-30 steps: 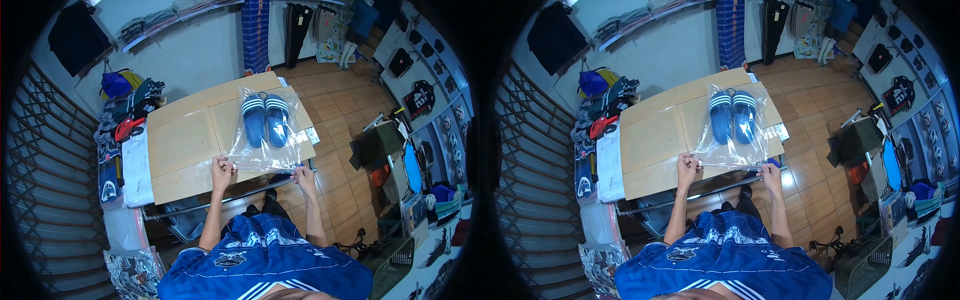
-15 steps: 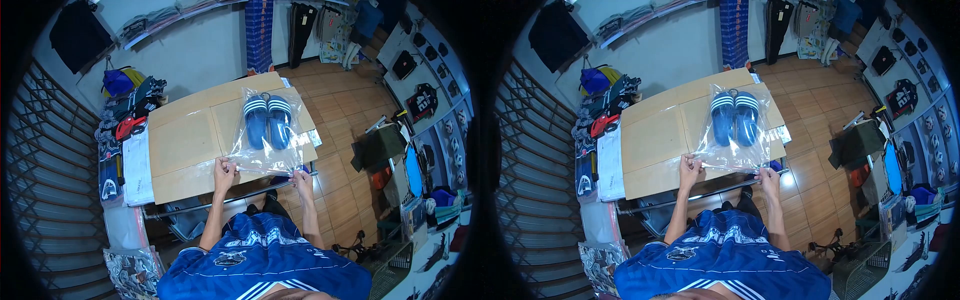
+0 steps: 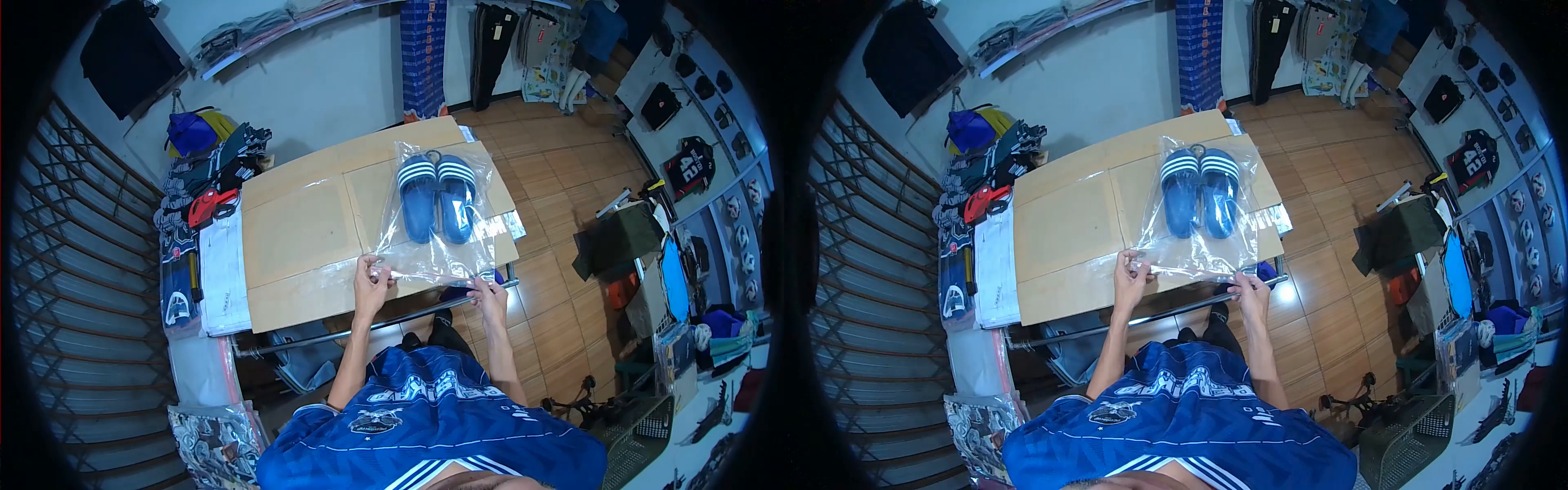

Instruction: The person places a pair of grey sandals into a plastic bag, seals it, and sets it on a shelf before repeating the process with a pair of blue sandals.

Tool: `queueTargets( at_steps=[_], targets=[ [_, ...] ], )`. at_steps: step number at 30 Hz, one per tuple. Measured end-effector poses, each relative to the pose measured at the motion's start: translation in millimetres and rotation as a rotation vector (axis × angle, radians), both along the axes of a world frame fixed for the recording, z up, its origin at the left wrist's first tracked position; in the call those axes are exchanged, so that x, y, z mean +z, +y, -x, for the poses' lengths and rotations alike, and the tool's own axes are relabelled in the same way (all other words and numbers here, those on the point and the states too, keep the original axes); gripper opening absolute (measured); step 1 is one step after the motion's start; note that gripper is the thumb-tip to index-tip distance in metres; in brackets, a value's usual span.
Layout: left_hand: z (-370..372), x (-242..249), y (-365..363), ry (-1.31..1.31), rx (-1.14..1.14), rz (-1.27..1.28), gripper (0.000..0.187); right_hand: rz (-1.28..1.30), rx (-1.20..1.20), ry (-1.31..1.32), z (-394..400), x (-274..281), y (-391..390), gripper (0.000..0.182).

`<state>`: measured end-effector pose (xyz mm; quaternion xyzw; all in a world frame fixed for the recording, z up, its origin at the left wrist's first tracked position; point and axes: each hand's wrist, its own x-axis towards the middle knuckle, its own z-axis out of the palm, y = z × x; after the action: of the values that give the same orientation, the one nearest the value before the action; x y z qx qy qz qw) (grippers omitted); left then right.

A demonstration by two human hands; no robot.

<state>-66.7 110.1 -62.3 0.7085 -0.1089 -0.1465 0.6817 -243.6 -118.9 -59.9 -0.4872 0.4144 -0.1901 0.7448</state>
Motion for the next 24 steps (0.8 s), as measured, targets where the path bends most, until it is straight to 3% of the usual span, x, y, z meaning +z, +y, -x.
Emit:
queueTargets(
  at_steps=[13, 19, 24],
  targets=[
    [11.4, 3.4, -13.8, 0.017, 0.043, 0.050, 0.032, -0.087, -0.016, -0.014, -6.6, 8.1, 10.1, 0.033],
    [15.2, -0.8, -18.0, -0.005, 0.081, 0.073, 0.027, 0.051, 0.065, -0.046, -7.4, -9.6, 8.3, 0.031],
    [15.5, 4.8, -17.8, -0.031, 0.066, 0.018, 0.026, -0.004, 0.008, 0.007, -11.5, 1.8, 14.4, 0.030]
  ],
)
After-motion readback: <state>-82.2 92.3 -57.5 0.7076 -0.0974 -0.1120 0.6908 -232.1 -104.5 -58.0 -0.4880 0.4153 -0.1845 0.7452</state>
